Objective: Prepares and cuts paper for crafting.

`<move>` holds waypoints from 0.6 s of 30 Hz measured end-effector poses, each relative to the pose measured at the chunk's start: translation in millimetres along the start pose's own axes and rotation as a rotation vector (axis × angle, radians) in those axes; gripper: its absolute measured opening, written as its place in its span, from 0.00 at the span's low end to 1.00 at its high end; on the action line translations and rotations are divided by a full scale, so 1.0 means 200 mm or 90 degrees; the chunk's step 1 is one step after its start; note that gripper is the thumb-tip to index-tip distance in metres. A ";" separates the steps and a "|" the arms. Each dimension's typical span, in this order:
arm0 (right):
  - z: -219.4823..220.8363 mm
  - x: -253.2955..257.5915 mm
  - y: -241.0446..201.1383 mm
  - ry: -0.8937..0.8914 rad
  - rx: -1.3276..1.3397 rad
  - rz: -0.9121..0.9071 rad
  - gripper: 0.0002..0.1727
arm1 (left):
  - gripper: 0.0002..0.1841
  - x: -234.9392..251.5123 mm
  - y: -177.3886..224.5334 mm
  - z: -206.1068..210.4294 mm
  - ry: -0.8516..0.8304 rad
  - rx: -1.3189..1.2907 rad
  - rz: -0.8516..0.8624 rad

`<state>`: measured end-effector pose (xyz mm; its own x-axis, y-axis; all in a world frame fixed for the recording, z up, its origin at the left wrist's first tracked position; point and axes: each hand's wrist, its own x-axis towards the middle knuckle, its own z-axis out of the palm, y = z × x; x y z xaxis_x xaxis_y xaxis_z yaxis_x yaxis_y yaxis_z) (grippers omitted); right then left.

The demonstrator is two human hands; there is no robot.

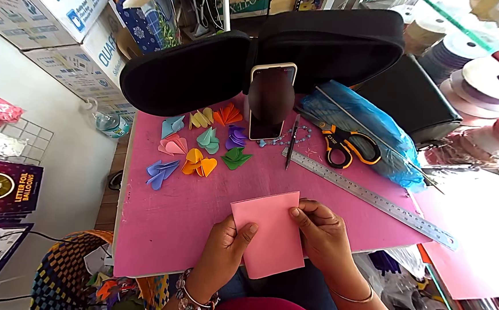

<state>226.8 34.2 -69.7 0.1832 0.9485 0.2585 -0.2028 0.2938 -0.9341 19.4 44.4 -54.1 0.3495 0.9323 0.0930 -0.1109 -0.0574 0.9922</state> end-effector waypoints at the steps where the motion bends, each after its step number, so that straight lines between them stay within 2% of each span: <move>1: 0.00 0.00 0.00 -0.001 -0.002 0.000 0.05 | 0.07 0.00 0.00 0.00 -0.002 0.003 0.000; 13: 0.01 0.00 0.00 0.008 -0.016 0.010 0.05 | 0.07 0.00 0.00 -0.01 0.001 0.012 0.009; 18: 0.04 0.00 -0.02 0.043 -0.077 0.025 0.07 | 0.08 0.00 0.00 0.00 0.016 0.025 0.005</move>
<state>219.8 33.1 -64.1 0.2432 0.9475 0.2077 -0.0941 0.2361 -0.9672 19.8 44.5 -54.1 0.3248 0.9406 0.0987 -0.0769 -0.0778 0.9940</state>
